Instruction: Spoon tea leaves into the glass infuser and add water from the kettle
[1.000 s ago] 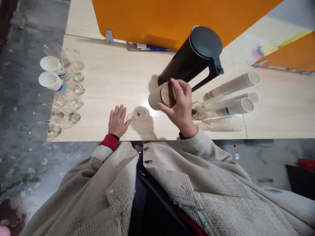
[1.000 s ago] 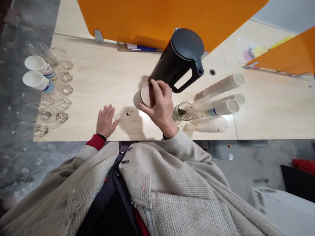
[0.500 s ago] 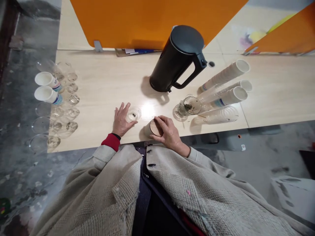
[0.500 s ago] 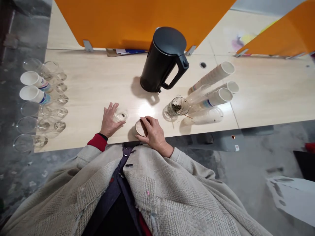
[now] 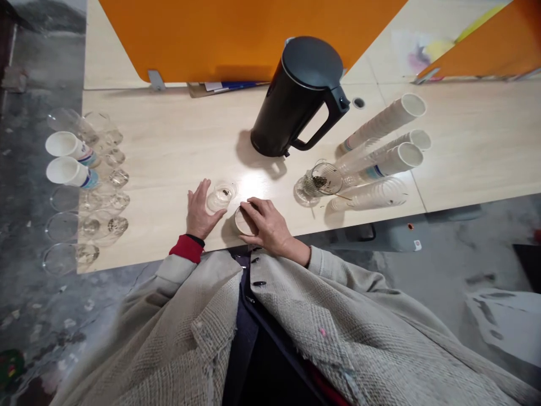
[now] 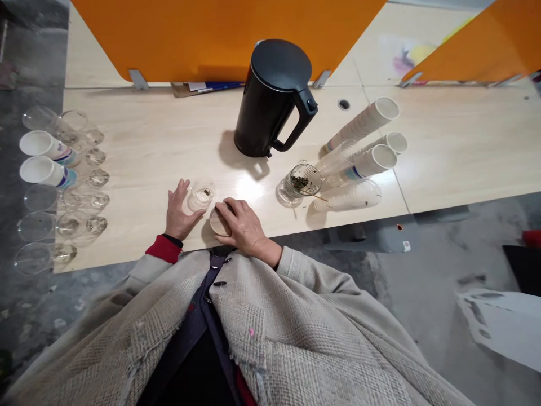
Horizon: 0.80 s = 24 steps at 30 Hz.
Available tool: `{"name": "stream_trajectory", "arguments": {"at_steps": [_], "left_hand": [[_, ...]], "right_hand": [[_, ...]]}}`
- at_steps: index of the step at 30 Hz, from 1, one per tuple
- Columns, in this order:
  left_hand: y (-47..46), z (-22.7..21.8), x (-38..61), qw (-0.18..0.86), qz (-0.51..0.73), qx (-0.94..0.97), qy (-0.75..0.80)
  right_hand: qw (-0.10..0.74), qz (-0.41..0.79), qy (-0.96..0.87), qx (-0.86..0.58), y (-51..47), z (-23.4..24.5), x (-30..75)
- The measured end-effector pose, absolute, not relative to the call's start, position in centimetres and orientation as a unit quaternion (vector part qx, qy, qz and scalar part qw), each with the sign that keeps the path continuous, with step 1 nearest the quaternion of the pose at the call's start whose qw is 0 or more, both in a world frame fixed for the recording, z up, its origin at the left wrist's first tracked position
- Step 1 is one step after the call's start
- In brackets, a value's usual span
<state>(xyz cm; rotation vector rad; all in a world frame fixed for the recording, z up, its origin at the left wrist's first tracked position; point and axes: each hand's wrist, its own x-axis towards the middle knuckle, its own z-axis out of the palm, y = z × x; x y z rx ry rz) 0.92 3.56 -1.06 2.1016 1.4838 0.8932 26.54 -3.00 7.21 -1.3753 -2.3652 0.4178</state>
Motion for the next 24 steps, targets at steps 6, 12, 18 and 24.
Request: {"name": "stream_trajectory", "arguments": {"at_steps": [6,12,18,24], "left_hand": [[-2.3,-0.2,-2.3,0.235,0.296,0.797,0.472],[-2.8,-0.9,-0.4,0.288,0.291,0.795,0.447],[-2.1,-2.3,0.9,0.287,0.274,0.786,0.474],[-2.2,-3.0,1.0,0.259,0.272,0.789,0.485]], "right_hand": [[0.149,0.156,-0.864,-0.454,-2.5,6.8,23.7],[0.138,0.156,-0.849,-0.486,-2.2,6.7,21.9],[0.184,0.17,-0.831,-0.497,-2.4,5.4,21.4],[0.24,0.191,-0.821,-0.481,-2.1,4.8,21.6]]}}
